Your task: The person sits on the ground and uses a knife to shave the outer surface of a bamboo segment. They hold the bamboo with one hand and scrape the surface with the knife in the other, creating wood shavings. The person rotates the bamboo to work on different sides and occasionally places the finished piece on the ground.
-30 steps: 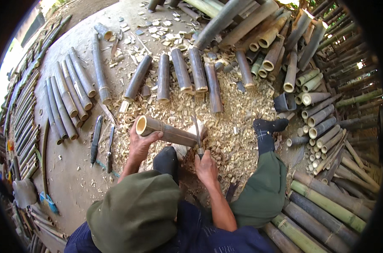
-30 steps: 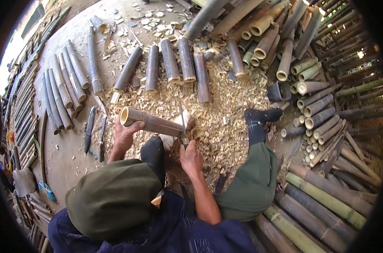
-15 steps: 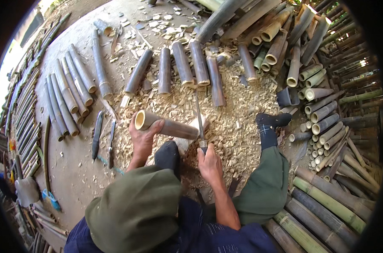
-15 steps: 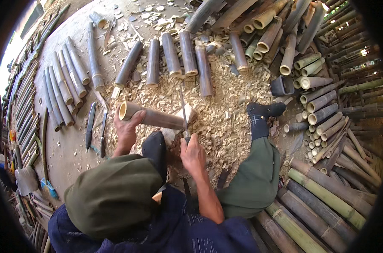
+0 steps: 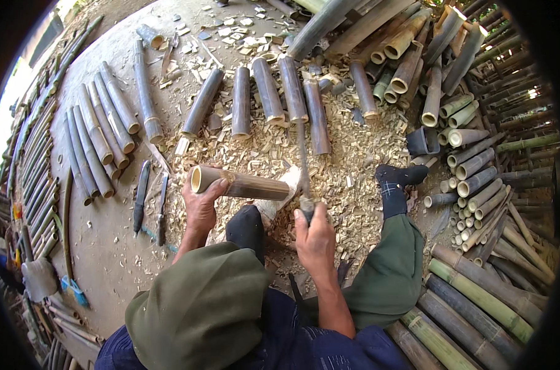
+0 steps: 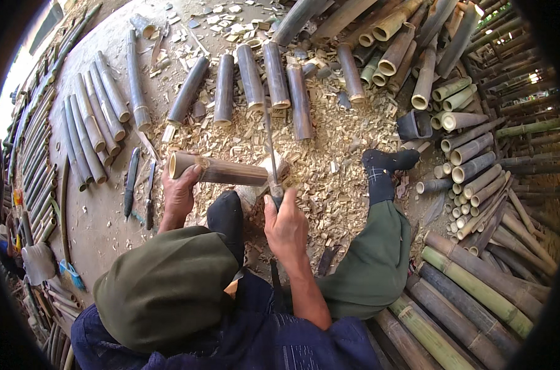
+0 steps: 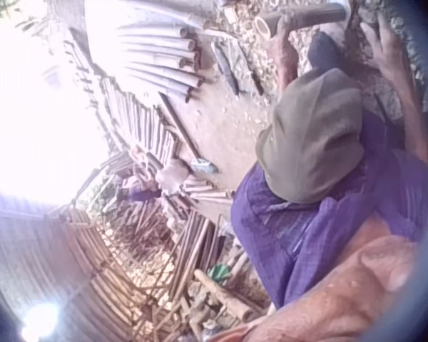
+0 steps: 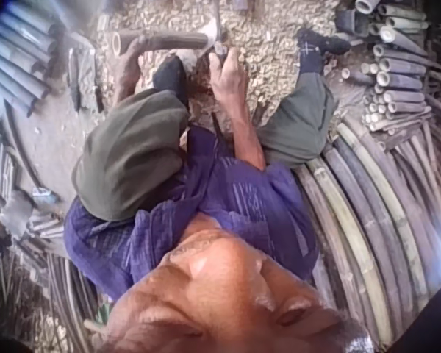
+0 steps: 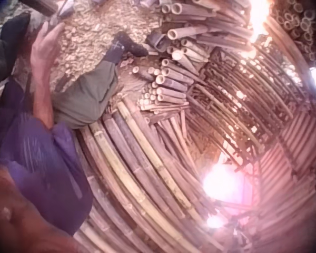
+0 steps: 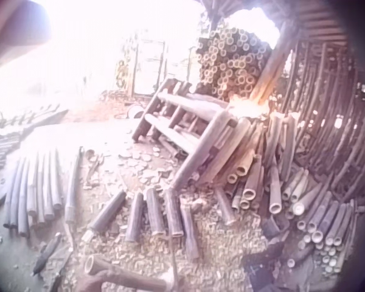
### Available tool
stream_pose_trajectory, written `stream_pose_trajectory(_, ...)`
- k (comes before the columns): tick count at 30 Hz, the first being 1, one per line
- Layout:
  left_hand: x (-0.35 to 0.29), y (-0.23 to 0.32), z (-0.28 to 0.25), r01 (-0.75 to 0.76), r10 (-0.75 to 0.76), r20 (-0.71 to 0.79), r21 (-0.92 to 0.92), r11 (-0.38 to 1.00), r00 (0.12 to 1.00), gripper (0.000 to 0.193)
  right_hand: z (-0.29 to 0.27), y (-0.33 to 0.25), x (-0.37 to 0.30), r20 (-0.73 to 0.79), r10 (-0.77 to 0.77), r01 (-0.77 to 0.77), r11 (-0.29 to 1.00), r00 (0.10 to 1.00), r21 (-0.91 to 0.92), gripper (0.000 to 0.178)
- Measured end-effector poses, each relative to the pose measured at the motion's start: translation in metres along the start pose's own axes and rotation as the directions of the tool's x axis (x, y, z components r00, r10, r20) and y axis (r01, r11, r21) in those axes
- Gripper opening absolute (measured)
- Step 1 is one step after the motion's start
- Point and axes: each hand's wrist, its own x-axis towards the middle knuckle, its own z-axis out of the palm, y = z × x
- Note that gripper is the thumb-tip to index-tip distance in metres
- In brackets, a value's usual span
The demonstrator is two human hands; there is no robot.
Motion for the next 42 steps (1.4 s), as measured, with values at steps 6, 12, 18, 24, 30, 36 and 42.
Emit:
stream_pose_trajectory(6,0.006,0.002,0.012,-0.055,0.038,0.187,0.086,0.995,0.982,0.056,0.053,0.071,0.008,0.143,0.259,-0.227,0.952,0.955,-0.204,0.035)
stream_pose_trajectory(12,0.014,0.019,-0.015,0.033,-0.089,0.305,0.182,0.983,0.948,0.067,0.016,0.026,0.004,0.042,0.083,-0.079,0.993,0.996,-0.091,0.037)
stream_pose_trajectory(18,0.019,0.025,-0.010,0.063,-0.197,0.487,0.277,0.959,0.851,0.074,0.060,0.095,-0.002,0.022,0.180,-0.175,0.974,0.983,-0.144,0.030)
stream_pose_trajectory(24,0.029,0.038,-0.039,-0.035,-0.202,0.616,0.351,0.936,0.762,0.078,0.017,0.040,0.001,0.066,0.096,-0.089,0.991,0.993,-0.099,0.031)
stream_pose_trajectory(30,0.030,0.043,-0.024,0.052,-0.295,0.672,0.357,0.933,0.679,0.075,0.028,0.061,0.003,0.213,0.317,-0.272,0.938,0.924,-0.217,0.033)
stream_pose_trajectory(36,0.033,0.050,-0.039,0.000,-0.270,0.716,0.353,0.936,0.644,0.072,0.011,0.030,-0.003,0.102,0.076,-0.062,0.989,0.992,-0.131,0.037)
stream_pose_trajectory(42,0.031,0.044,-0.021,0.114,-0.299,0.702,0.299,0.947,0.646,0.069,0.038,0.074,-0.015,0.056,0.159,-0.151,0.981,0.986,-0.120,0.034)
